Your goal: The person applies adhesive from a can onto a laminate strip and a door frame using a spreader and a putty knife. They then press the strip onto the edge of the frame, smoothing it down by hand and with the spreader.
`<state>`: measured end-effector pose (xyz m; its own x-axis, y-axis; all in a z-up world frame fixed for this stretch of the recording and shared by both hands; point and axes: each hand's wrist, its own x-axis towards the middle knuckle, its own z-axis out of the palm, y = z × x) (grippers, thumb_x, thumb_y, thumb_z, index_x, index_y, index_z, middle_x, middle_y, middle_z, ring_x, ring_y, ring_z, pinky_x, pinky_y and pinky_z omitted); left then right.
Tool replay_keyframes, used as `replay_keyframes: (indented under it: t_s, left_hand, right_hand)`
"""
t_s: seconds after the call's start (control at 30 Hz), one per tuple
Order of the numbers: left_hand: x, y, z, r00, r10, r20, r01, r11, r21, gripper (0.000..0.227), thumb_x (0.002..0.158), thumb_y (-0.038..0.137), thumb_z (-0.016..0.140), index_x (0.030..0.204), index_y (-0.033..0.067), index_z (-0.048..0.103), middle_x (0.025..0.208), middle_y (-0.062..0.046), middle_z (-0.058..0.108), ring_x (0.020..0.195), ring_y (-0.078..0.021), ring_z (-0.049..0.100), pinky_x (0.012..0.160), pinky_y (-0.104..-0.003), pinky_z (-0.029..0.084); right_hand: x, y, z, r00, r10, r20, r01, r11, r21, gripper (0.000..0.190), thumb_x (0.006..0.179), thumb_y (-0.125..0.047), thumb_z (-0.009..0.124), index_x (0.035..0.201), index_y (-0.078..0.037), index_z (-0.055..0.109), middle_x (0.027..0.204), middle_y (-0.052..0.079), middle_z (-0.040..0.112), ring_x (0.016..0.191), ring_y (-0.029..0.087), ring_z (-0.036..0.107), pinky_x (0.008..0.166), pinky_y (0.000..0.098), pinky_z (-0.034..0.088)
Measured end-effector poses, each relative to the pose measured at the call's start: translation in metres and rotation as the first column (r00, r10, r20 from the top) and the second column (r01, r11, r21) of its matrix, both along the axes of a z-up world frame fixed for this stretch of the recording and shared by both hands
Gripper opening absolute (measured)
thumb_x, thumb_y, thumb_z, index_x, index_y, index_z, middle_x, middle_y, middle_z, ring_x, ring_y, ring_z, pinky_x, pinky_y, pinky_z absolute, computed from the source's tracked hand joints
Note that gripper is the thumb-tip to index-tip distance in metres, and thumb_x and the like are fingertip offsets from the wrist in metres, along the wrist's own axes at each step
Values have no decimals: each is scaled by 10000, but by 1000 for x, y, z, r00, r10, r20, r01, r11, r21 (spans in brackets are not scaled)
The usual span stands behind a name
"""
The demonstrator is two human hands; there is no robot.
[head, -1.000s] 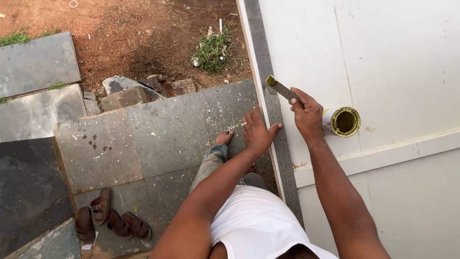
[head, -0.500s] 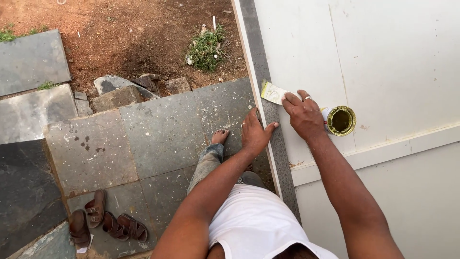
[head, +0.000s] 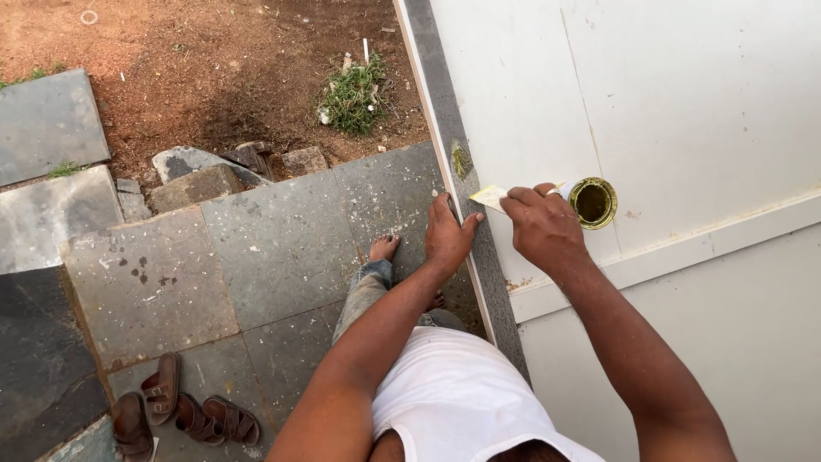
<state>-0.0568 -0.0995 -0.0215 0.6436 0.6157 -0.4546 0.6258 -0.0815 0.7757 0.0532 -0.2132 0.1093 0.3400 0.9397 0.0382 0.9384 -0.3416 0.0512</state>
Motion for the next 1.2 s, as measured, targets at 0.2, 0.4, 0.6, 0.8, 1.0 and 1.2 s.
replay_keyframes:
  t_s: [0.2, 0.4, 0.6, 0.8, 1.0, 1.2]
  left_hand:
    - [-7, -7, -4, 996, 57, 68, -60, 997, 42, 732, 900, 379, 766, 1432, 34, 399, 1237, -158, 560, 1091, -299, 627, 914, -477, 515]
    - [-13, -11, -7, 990, 83, 111, -86, 996, 24, 698, 924, 340, 762, 1460, 43, 427, 1075, -125, 610, 926, -251, 641, 811, -433, 538]
    - [-28, -20, -16, 969, 65, 240, -66, 998, -4, 747, 912, 222, 740, 1536, 41, 370, 1040, -97, 559, 866, -215, 621, 759, -395, 558]
    - [-32, -17, -5, 980, 29, 199, -21, 999, -41, 772, 927, 206, 740, 1582, 69, 354, 947, -78, 588, 813, -197, 601, 749, -394, 550]
    - [-31, -17, -8, 982, 35, 184, -19, 996, -87, 769, 922, 210, 749, 1581, 92, 372, 869, -62, 613, 768, -185, 612, 734, -388, 552]
    - [-30, -15, -6, 983, 37, 180, -19, 995, -99, 770, 918, 190, 754, 1576, 83, 369, 865, -53, 608, 760, -169, 604, 722, -377, 552]
  right_hand:
    - [-1, -8, 11, 878, -103, -467, 275, 908, 317, 147, 916, -37, 727, 1056, -38, 772, 1046, 101, 772, 968, 279, 701, 859, 422, 564]
    - [-18, 14, 8, 860, -158, -484, 295, 930, 220, 147, 948, -54, 714, 1090, -42, 749, 1060, 112, 752, 942, 273, 717, 823, 414, 588]
    - [-19, 29, -13, 932, -111, -346, 140, 988, 61, 218, 862, -28, 712, 1068, -62, 774, 1088, 112, 755, 936, 311, 719, 832, 448, 583]
    - [7, 65, 6, 889, -214, -404, 203, 977, -72, 194, 944, -70, 688, 1118, -83, 773, 1118, 98, 761, 927, 271, 708, 835, 413, 587]
    - [40, 108, -13, 962, -107, -250, 113, 994, 8, 268, 922, 2, 664, 1118, -119, 801, 1174, 49, 773, 1051, 269, 660, 935, 413, 528]
    - [33, 117, 0, 973, -99, -210, 64, 983, -170, 355, 881, 28, 659, 1129, -180, 805, 1177, 10, 770, 1123, 265, 629, 955, 421, 508]
